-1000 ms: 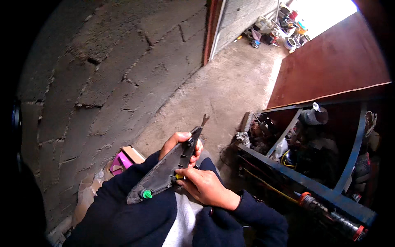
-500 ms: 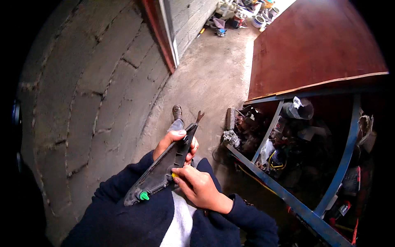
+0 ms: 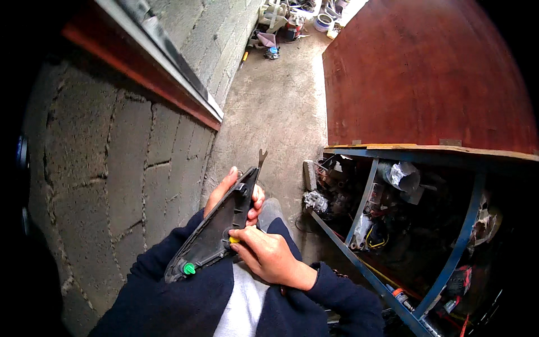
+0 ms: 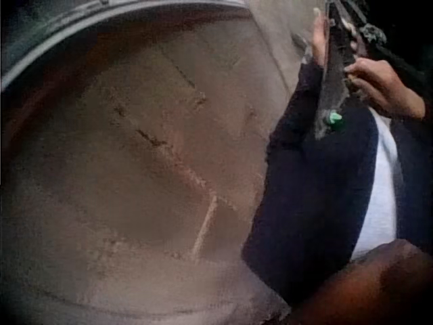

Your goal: The person walks through a cluttered workshop carrying a black plastic panel and a blue-handled tool, then approaches a white car. They use the tool to pry and adjust the panel along the front fender and side mirror area, repeatedly inserting the tool into gaps and pressing the panel into place. The person also touches the front bumper and hood while inspecting alignment.

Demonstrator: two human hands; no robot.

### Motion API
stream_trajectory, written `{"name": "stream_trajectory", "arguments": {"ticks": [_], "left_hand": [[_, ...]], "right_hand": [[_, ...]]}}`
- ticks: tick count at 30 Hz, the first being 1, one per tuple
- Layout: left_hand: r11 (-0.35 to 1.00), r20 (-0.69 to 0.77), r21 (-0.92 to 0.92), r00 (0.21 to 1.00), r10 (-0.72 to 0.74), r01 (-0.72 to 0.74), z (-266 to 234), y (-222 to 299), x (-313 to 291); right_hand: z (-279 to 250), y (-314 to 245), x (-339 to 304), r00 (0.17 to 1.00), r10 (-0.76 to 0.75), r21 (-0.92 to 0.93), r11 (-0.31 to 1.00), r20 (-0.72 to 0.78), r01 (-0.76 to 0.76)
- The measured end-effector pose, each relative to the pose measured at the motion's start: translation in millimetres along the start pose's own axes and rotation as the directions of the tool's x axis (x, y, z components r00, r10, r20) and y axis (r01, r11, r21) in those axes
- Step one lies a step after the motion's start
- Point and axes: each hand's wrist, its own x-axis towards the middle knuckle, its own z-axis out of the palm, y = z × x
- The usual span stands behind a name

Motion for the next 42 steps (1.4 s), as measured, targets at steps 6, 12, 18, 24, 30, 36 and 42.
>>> {"name": "stream_trajectory", "arguments": {"ticks": [6, 12, 18, 24, 30, 36, 42], "left_hand": [[0.998, -0.075, 0.061, 0.997, -0.023, 0.028, 21.9, 66.2, 57.1], [0.999, -0.060, 0.024, 0.998, -0.027, 0.028, 48.2, 136.3, 142.6], [0.998, 0.007, -0.034, 0.999, -0.047, 0.047, 68.9, 200.2, 234.2], [0.997, -0.064, 0.015, 0.995, -0.072, 0.073, 96.0, 266.6, 300.0], [0.993, -0.066, 0.057, 0.993, -0.100, 0.104, 102.6, 343.9, 376.5], [0.962, -0.189, 0.168, 0.965, -0.183, 0.215, 116.2, 453.5, 458.6], [0.953, -0.063, 0.237, 0.982, -0.179, 0.189, 130.6, 537.2, 530.6]], "right_hand": [[-47.3, 18.7, 61.4, 0.999, 0.007, 0.005, 1.000, -0.043, -0.007], [-122.7, 51.8, 131.6, 0.996, -0.025, 0.044, 0.999, -0.081, 0.028], [-206.0, 74.6, 201.9, 0.994, -0.036, 0.041, 0.998, -0.108, 0.040], [-267.6, 89.5, 268.8, 0.993, 0.035, 0.043, 0.999, -0.114, -0.030], [-324.3, 116.2, 353.9, 0.988, 0.089, 0.079, 0.994, -0.126, -0.079], [-373.2, 141.4, 462.9, 0.966, 0.209, 0.120, 0.974, -0.152, -0.191], [-430.9, 156.6, 546.6, 0.963, 0.211, 0.032, 0.977, -0.170, -0.209]]}}
